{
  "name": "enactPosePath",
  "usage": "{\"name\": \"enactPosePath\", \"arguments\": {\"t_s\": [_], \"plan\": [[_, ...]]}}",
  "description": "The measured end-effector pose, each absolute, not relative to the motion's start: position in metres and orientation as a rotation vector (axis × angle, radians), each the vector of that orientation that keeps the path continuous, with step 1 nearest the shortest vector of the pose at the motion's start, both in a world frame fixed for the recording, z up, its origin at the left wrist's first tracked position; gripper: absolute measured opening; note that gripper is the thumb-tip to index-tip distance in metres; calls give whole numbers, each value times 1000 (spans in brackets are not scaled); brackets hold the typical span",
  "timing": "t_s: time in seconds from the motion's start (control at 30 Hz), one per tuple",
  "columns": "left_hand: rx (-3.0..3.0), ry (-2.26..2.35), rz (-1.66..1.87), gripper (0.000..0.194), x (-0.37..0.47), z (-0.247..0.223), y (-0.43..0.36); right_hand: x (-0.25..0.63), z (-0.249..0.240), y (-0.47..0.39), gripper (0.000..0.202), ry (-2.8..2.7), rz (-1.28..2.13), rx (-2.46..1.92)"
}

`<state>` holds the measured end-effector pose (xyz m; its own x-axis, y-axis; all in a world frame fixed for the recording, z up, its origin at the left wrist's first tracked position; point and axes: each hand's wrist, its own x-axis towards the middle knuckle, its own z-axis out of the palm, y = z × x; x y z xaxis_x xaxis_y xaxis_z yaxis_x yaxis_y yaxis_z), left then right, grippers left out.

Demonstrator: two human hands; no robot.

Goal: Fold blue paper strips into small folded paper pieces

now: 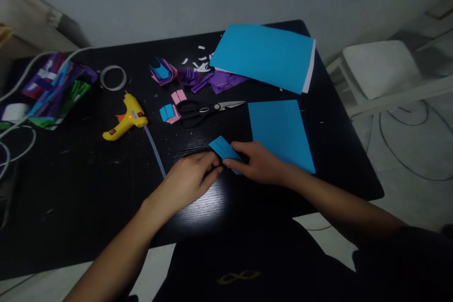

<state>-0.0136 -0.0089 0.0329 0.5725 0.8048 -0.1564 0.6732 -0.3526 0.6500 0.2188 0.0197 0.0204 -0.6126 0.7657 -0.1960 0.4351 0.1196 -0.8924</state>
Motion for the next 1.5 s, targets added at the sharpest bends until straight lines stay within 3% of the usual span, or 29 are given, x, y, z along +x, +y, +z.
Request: {"name": "enactPosePath", "arguments": {"t_s": [1.5], "plan": [[2105,1174,321,10,-15,13,-6,214,4,21,14,-2015,1460,-1135]]}}
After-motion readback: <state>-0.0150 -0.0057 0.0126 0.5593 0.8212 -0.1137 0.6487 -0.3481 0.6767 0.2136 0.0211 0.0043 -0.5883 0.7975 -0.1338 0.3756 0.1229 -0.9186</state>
